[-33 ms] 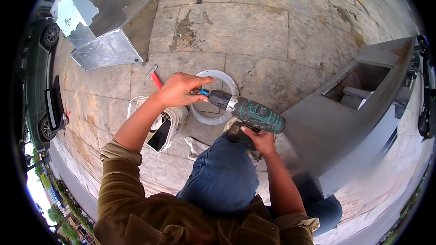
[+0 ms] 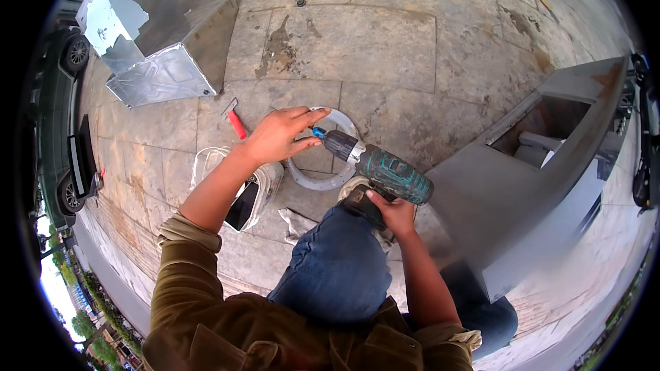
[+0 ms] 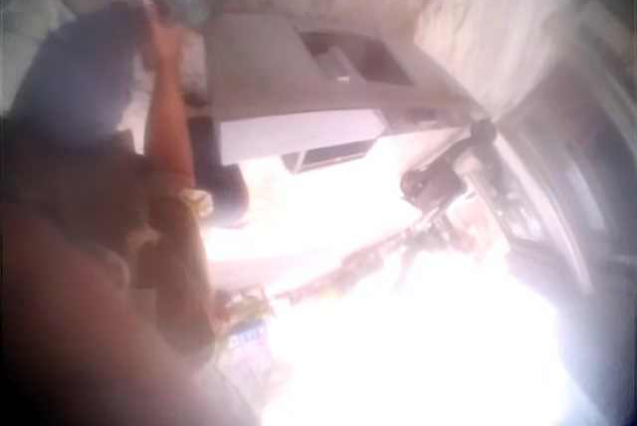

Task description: The person works on a disassembled kitchen range hood, using a power drill to remove and install screws on the internal fan housing. They wipe the fan blades with a cloth and handle a circular metal ring, placing it into the unit.

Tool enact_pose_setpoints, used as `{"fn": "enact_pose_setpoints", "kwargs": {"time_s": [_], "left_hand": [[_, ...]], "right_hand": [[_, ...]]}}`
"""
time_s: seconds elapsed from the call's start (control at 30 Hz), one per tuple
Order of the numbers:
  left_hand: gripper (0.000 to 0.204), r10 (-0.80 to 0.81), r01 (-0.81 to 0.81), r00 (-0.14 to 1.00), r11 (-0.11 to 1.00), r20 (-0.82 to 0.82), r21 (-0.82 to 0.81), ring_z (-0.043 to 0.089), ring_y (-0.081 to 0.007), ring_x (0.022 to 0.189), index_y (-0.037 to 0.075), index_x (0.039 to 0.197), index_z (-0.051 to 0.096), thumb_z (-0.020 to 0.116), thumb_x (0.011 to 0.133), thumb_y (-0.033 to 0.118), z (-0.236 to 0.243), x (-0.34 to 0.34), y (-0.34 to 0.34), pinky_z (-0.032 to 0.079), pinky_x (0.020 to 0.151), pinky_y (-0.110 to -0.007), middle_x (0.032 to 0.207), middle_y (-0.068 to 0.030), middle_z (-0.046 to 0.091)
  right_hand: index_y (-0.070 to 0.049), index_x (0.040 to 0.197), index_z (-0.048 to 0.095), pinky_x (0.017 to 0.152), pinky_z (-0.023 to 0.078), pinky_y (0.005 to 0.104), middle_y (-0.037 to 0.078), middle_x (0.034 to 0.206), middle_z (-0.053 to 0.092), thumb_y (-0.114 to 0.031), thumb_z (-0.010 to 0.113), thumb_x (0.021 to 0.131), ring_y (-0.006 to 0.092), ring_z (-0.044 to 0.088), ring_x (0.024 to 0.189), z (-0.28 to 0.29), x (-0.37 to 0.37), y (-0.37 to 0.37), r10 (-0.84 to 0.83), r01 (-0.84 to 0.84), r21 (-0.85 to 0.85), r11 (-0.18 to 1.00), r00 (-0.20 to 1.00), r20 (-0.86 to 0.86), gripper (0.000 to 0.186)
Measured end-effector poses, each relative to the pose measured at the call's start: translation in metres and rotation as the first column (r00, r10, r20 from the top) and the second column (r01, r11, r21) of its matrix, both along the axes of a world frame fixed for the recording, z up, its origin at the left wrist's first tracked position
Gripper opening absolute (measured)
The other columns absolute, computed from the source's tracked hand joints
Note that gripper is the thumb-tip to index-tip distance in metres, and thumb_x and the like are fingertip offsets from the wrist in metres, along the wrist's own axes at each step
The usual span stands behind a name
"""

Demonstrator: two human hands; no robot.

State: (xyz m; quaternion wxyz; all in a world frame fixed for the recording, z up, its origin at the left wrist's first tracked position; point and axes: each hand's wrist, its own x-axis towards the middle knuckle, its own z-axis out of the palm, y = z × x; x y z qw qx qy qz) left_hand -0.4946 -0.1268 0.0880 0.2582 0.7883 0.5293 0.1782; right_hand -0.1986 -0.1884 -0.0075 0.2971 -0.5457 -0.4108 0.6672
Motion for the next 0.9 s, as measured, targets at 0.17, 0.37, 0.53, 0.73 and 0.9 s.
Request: {"fn": "enact_pose_setpoints", "kwargs": {"time_s": [0.17, 0.37, 0.53, 0.73, 0.9], "left_hand": [[0.065, 0.326, -0.313, 0.845, 0.944, 0.424, -0.103, 0.049, -0.0326, 0.115, 0.005, 0.123, 0.051, 0.078, 0.068, 0.023, -0.055, 0.083, -0.042, 0.039, 0.097, -0.04, 0.121, -0.0155, 0.053], [0.049, 0.703, -0.156, 0.198, 0.71, 0.683, -0.686, 0.054, -0.0208, 0.11, -0.003, 0.122, 0.05, 0.069, 0.082, 0.017, -0.118, 0.12, -0.032, 0.042, 0.094, -0.034, 0.115, -0.0103, 0.058], [0.018, 0.705, -0.496, 0.011, 0.62, 0.709, -0.608, 0.06, -0.0145, 0.069, -0.002, 0.09, 0.061, 0.07, 0.079, 0.01, -0.12, 0.063, 0.023, 0.049, 0.065, -0.028, 0.082, -0.0059, 0.063], [0.016, 0.839, -0.843, 0.165, 0.392, 0.518, -0.367, 0.058, -0.0134, 0.055, -0.003, 0.071, 0.064, 0.068, 0.073, 0.013, -0.158, -0.1, 0.117, 0.044, 0.055, -0.028, 0.064, -0.0064, 0.063], [0.019, 0.845, -0.875, 0.175, 0.369, 0.505, -0.314, 0.058, -0.0137, 0.056, -0.003, 0.086, 0.057, 0.069, 0.073, 0.005, -0.163, -0.149, 0.181, 0.048, 0.054, -0.027, 0.071, -0.0068, 0.062]], "right_hand": [[0.003, 0.116, 0.054, 0.091, 0.043, 0.0308, 0.013, 0.109, 0.061, -0.007, 0.071, 0.076, 0.0222, 0.059, 0.098, -0.013, -0.009, 0.011, -0.007, -0.029, 0.178, 0.984, 0.981, 0.196, 0.044], [0.001, 0.134, 0.039, 0.103, 0.033, 0.0366, 0.02, 0.135, 0.044, 0.003, 0.063, 0.071, 0.0312, 0.042, 0.127, 0.032, -0.047, 0.042, 0.24, -0.383, 0.452, 0.805, 0.908, 0.342, 0.068], [0.0, 0.132, 0.042, 0.099, 0.039, 0.0383, 0.018, 0.131, 0.05, 0.007, 0.059, 0.074, 0.0287, 0.049, 0.121, 0.04, -0.011, 0.012, 0.251, -0.368, 0.333, 0.868, 0.904, 0.345, 0.061], [0.001, 0.121, 0.051, 0.081, 0.05, 0.0324, 0.017, 0.111, 0.061, 0.005, 0.056, 0.075, 0.0246, 0.065, 0.093, 0.026, 0.112, -0.057, 0.191, -0.224, 0.023, 0.974, 0.877, 0.441, 0.047], [0.001, 0.12, 0.051, 0.074, 0.051, 0.0325, 0.017, 0.104, 0.063, 0.004, 0.053, 0.073, 0.0237, 0.065, 0.085, -0.01, 0.183, -0.112, 0.115, -0.092, -0.069, 0.993, 0.752, 0.649, 0.047]]}}
